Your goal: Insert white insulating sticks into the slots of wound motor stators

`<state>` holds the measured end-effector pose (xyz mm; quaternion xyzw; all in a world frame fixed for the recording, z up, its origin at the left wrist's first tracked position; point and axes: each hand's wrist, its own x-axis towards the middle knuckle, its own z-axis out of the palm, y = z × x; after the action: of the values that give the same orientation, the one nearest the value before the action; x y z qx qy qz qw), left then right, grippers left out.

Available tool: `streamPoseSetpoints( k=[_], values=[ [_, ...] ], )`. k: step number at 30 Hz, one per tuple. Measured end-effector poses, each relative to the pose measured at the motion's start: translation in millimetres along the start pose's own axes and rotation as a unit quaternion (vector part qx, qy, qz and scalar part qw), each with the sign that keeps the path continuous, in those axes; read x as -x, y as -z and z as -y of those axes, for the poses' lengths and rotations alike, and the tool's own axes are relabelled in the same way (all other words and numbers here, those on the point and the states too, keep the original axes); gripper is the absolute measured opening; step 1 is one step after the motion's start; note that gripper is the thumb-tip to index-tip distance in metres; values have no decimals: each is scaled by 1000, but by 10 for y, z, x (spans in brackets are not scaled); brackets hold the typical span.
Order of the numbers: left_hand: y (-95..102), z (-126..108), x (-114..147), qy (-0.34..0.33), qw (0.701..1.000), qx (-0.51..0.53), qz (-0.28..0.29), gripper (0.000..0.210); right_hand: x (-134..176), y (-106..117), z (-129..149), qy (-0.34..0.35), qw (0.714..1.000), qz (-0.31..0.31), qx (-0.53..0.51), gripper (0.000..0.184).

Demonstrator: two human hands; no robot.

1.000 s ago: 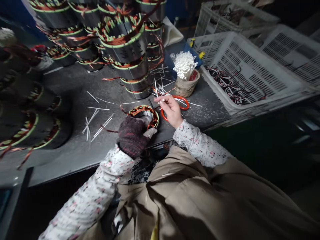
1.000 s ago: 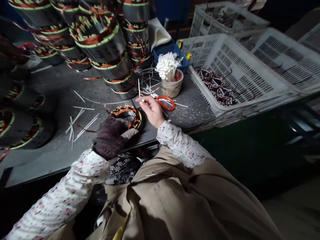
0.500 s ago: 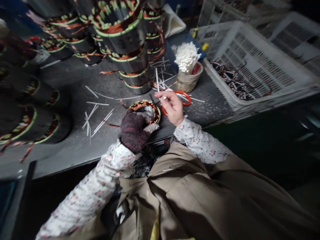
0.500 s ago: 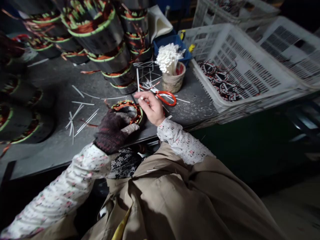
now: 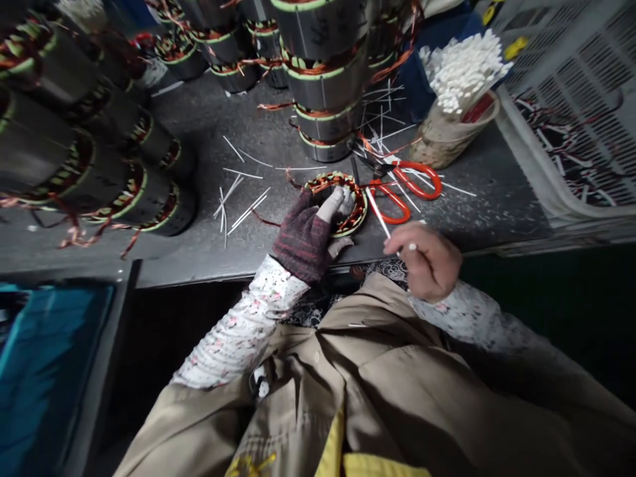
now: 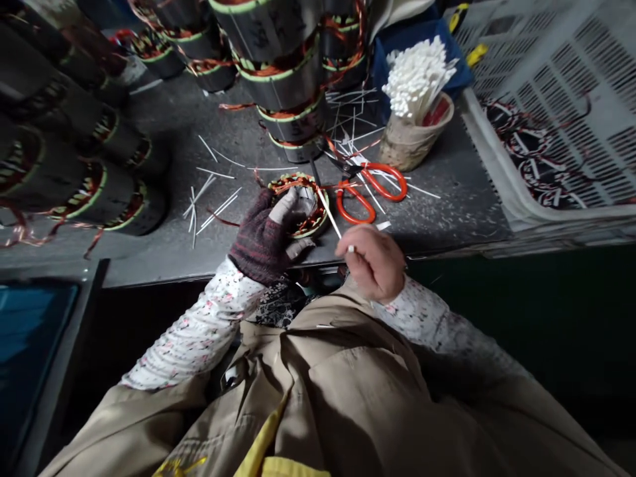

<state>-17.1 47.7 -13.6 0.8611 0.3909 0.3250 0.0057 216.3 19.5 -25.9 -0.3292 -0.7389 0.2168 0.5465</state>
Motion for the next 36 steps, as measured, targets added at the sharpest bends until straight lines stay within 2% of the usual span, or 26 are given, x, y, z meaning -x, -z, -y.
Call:
streamPoseSetpoints(
  k=[2,4,6,9,11,14,16,19,23,26,30,36],
  values=[
    [-15,-30,1,12,1000,-15,-4,81,94,60,61,48,999,24,6,16],
    [-50,-62,-1,19,999,-32,-19,83,134,103,101,68,996,57,-1,16],
    [-78,-87,-4,24,999,-32,-31,82,124,124,113,58,995,78,-1,18],
    [-94,-118,-6,55,998,-6,-17,79,22,64,69,14,996,92,5,24],
    [-106,-149,0,97,995,28,-2,77,-88,-47,9,-32,996,78,-8,26],
    [-144,-203,16,177,978,115,-7,69,-237,-222,-73,-99,994,20,-49,27],
    [-165,-224,23,200,971,132,-17,69,-267,-262,-90,-110,991,-15,-69,28],
    [-162,-218,22,151,987,38,-39,83,-186,-170,-41,-76,994,-27,-70,28],
    [-135,-190,8,84,993,-61,-62,86,-21,37,79,-51,997,19,-47,26],
    [-127,-193,-5,104,992,-48,-48,80,43,113,125,-53,997,46,-39,25],
    [-124,-204,-21,143,989,-19,-22,80,101,138,118,-84,995,49,-26,30],
    [-123,-171,-18,121,992,-27,-20,78,53,8,86,-86,996,21,-12,29]
  ],
)
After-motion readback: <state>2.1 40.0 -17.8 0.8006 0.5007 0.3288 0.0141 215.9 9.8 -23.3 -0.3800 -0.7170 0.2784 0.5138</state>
